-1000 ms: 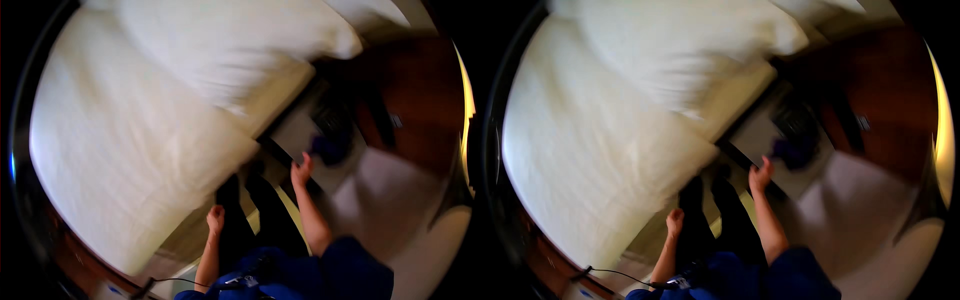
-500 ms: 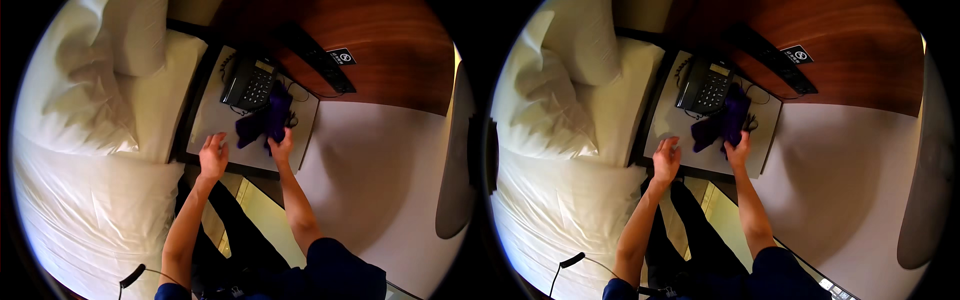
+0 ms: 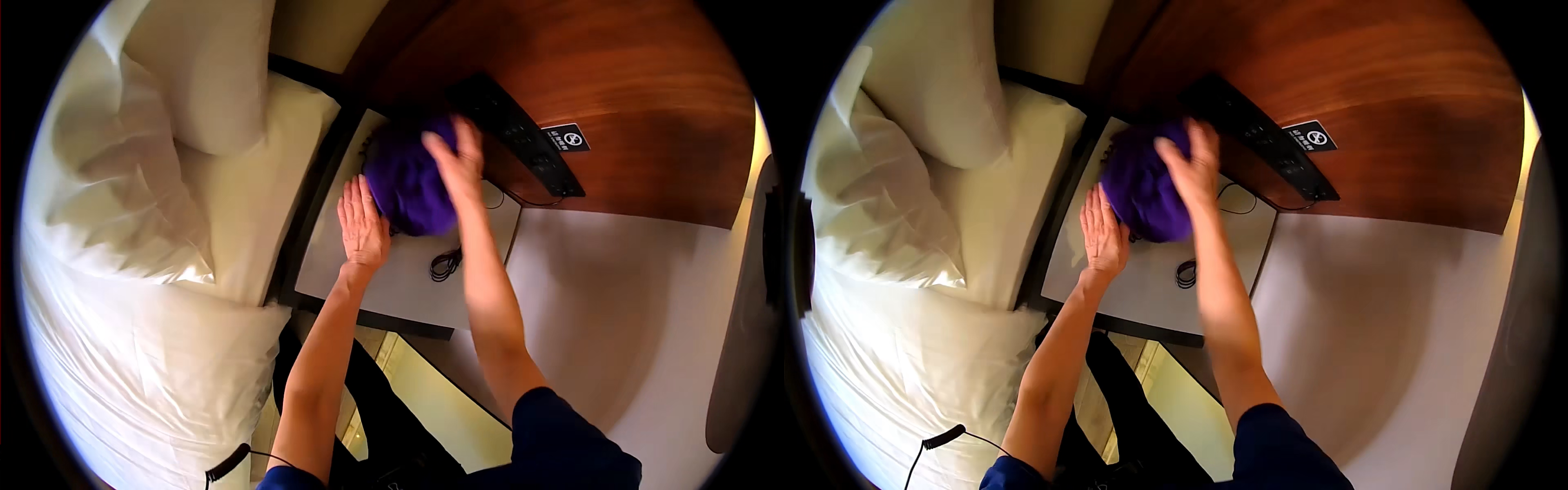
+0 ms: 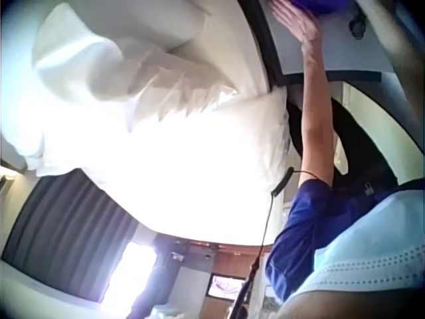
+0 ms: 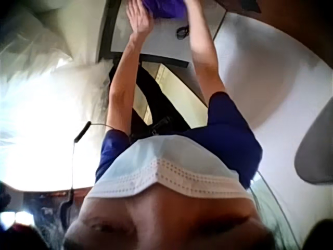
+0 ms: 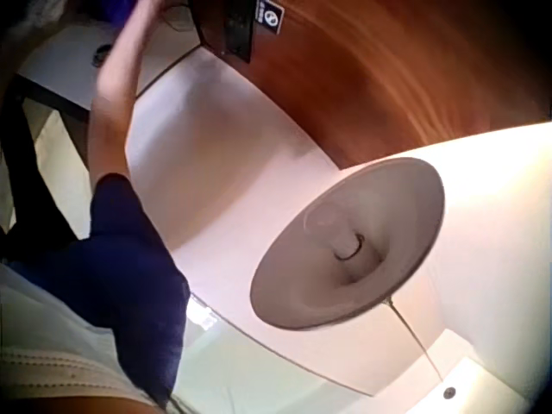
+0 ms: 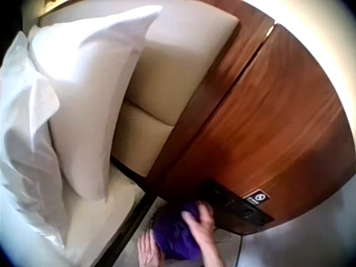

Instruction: The person wipes various surfaces in a hotel room including the bedside table, telephone, lamp, headboard, window frame, glass table, and table base using a cloth.

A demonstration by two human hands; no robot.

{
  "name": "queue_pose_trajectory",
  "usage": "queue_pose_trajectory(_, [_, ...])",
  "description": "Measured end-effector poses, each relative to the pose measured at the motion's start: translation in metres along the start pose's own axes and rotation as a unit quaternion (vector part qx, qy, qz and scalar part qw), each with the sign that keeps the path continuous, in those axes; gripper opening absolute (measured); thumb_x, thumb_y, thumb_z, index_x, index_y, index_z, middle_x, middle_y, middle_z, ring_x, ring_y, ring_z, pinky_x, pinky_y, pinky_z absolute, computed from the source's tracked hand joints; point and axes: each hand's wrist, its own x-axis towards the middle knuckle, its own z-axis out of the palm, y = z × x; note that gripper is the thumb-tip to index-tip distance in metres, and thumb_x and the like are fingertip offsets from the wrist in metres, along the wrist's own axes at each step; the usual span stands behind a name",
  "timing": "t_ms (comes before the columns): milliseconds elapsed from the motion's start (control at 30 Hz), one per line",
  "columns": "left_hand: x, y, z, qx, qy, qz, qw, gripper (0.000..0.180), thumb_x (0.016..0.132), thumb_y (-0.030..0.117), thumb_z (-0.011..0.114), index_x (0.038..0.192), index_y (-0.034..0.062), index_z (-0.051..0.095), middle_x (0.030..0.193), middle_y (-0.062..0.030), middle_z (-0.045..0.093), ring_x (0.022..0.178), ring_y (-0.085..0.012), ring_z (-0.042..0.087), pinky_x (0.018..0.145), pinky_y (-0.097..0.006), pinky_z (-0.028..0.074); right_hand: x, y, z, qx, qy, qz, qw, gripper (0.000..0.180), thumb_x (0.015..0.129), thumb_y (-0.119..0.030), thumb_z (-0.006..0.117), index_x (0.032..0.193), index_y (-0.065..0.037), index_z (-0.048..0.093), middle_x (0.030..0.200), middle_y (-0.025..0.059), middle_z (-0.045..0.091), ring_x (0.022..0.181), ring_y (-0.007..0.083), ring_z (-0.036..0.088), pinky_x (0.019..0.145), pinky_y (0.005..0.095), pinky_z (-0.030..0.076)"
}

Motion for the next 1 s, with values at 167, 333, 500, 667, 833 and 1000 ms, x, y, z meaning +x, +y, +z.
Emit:
queue_pose_trajectory(167, [-0.019, -0.029, -0.002, 0.117, -0.073, 0.004, 0.990, 0.075, 0.077, 0.021, 0.055, 0.139, -0.0041, 0.021, 0.143, -0.0208, 0.028, 0.135, -0.0354, 0.022, 0.112, -0.046, 0.010, -0.116, -0.022, 0.052, -0.014, -0.031, -0.029, 0.999, 0.053, 0.069, -0.017, 0.072, 0.117, -0.006, 0.054, 0.119, 0.0225, 0.046, 0.110, 0.0399, 0.047, 0.096, 0.0433, 0.038])
queue_pose_trajectory(333, [-0.013, 0.000, 0.011, 0.121, -0.040, -0.001, 0.992, 0.070, 0.081, 0.022, 0.056, 0.136, -0.0056, 0.024, 0.140, -0.0223, 0.031, 0.134, -0.0357, 0.023, 0.111, -0.047, 0.014, -0.067, 0.030, 0.003, -0.043, 0.059, 0.023, 0.997, 0.052, 0.066, -0.007, 0.070, 0.116, -0.007, 0.054, 0.110, 0.0180, 0.048, 0.104, 0.0348, 0.050, 0.088, 0.0415, 0.044])
queue_pose_trajectory(500, [-0.009, -0.008, 0.000, 0.152, -0.007, 0.002, 0.988, 0.069, 0.086, 0.028, 0.053, 0.139, -0.0033, 0.021, 0.136, -0.0204, 0.035, 0.132, -0.0347, 0.026, 0.110, -0.046, 0.017, 0.014, -0.049, -0.064, -0.150, 0.106, -0.302, 0.936, 0.062, 0.052, 0.004, 0.067, 0.111, -0.015, 0.063, 0.117, 0.0175, 0.045, 0.106, 0.0367, 0.045, 0.090, 0.0439, 0.041])
queue_pose_trajectory(667, [-0.011, -0.014, 0.001, 0.144, -0.022, -0.001, 0.989, 0.070, 0.087, 0.029, 0.053, 0.139, -0.0030, 0.020, 0.137, -0.0200, 0.034, 0.133, -0.0344, 0.025, 0.110, -0.046, 0.016, 0.048, -0.012, -0.124, -0.359, -0.008, -0.383, 0.851, 0.058, 0.053, -0.008, 0.072, 0.105, -0.030, 0.065, 0.119, 0.0051, 0.047, 0.102, 0.0312, 0.045, 0.084, 0.0407, 0.042])
queue_pose_trajectory(833, [-0.014, -0.005, 0.006, 0.124, -0.029, -0.002, 0.992, 0.070, 0.087, 0.029, 0.053, 0.139, -0.0026, 0.019, 0.138, -0.0198, 0.033, 0.133, -0.0344, 0.025, 0.110, -0.047, 0.016, -0.042, 0.071, -0.232, -0.318, 0.142, -0.036, 0.937, 0.058, 0.057, 0.006, 0.070, 0.109, -0.017, 0.061, 0.119, 0.0171, 0.044, 0.110, 0.0355, 0.046, 0.093, 0.0404, 0.043])
queue_pose_trajectory(1000, [-0.014, -0.012, 0.001, 0.138, -0.026, -0.009, 0.990, 0.070, 0.087, 0.028, 0.052, 0.140, -0.0027, 0.018, 0.138, -0.0197, 0.033, 0.133, -0.0342, 0.025, 0.110, -0.047, 0.016, -0.070, 0.049, -0.173, -0.253, 0.101, -0.078, 0.959, 0.056, 0.058, 0.001, 0.072, 0.110, -0.017, 0.061, 0.107, 0.0152, 0.047, 0.101, 0.0340, 0.052, 0.089, 0.0388, 0.045])
